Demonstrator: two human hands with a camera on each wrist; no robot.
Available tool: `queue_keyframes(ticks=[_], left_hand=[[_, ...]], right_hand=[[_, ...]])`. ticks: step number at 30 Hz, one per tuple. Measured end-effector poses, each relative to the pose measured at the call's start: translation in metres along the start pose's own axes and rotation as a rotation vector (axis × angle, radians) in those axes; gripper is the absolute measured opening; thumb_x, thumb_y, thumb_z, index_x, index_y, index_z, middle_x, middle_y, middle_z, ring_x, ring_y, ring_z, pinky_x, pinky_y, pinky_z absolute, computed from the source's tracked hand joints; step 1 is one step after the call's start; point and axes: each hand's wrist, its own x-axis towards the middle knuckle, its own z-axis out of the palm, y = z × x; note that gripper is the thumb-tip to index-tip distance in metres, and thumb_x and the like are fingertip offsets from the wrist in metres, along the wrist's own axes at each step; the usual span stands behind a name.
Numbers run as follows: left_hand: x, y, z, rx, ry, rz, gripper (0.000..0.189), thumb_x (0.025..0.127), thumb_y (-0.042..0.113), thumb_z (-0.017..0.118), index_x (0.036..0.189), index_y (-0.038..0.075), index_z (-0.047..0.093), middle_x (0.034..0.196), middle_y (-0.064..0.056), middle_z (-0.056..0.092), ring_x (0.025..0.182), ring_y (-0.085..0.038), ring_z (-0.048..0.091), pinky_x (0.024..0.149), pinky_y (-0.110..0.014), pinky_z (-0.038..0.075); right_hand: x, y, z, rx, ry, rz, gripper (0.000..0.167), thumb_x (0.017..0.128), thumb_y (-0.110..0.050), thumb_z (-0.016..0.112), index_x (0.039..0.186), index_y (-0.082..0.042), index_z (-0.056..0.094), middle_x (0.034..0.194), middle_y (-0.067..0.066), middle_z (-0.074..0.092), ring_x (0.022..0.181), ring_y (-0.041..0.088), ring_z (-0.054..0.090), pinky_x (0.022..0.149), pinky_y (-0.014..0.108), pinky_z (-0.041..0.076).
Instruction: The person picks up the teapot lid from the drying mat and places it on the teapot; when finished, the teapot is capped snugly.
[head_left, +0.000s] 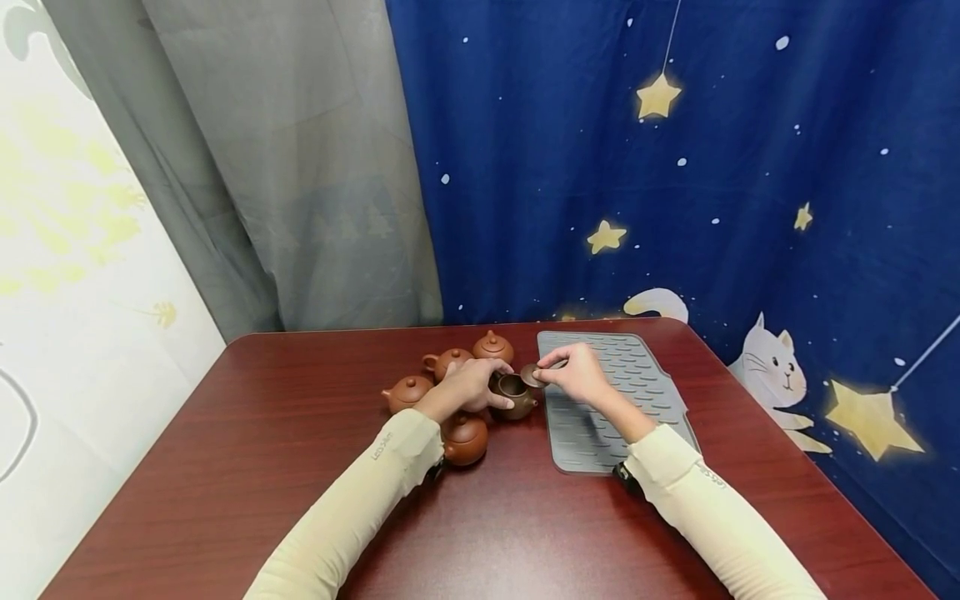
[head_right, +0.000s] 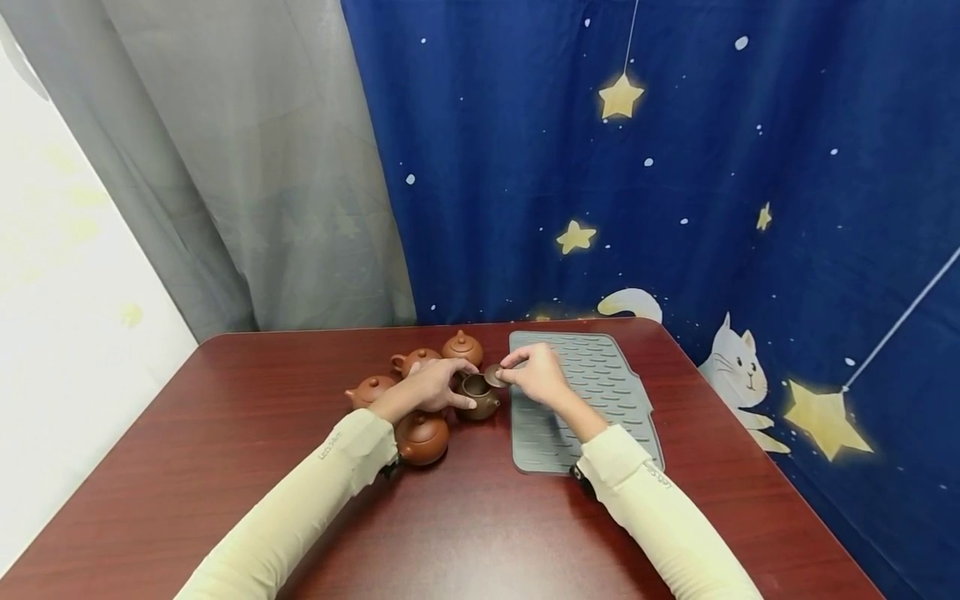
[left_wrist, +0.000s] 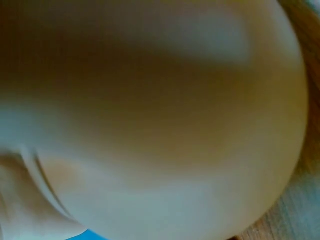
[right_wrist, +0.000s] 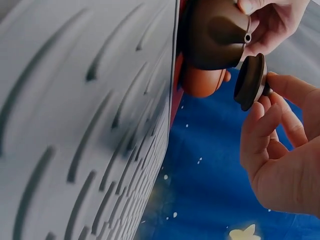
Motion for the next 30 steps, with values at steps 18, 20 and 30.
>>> queue_keyframes(ticks=[18,20,30], left_hand=[[-0.005,0.0,0.0,-0.025,0.007,0.009,0.059,0.08,0.045,0.081,0.132,0.024,0.061,0.126,0.005,0.065,0.118,-0.02,0.058,0.1,-0.042,0.043],[-0.005,0.0,-0.001,-0.036,0.013,0.017,0.058,0.081,0.044,0.082,0.131,0.023,0.061,0.125,0.004,0.065,0.118,-0.02,0.058,0.099,-0.04,0.045],[-0.004,0.005,0.003,-0.023,0.003,0.027,0.062,0.08,0.045,0.081,0.133,0.022,0.06,0.126,0.005,0.065,0.118,-0.019,0.059,0.099,-0.041,0.044]], right_hand=[[0.004,-0.013,0.027,0.015,-0.046,-0.114,0.009,0.075,-0.015,0.086,0.08,-0.01,0.079,0.084,0.002,0.074,0.071,0.009,0.059,0.062,0.027,0.047],[0.004,-0.012,0.028,0.01,-0.051,-0.119,0.009,0.075,-0.015,0.085,0.08,-0.011,0.079,0.085,0.001,0.074,0.074,0.009,0.059,0.063,0.027,0.048],[0.003,-0.003,0.03,0.013,-0.053,-0.096,0.01,0.075,-0.014,0.086,0.081,-0.01,0.079,0.088,0.002,0.074,0.079,0.013,0.062,0.066,0.027,0.049]])
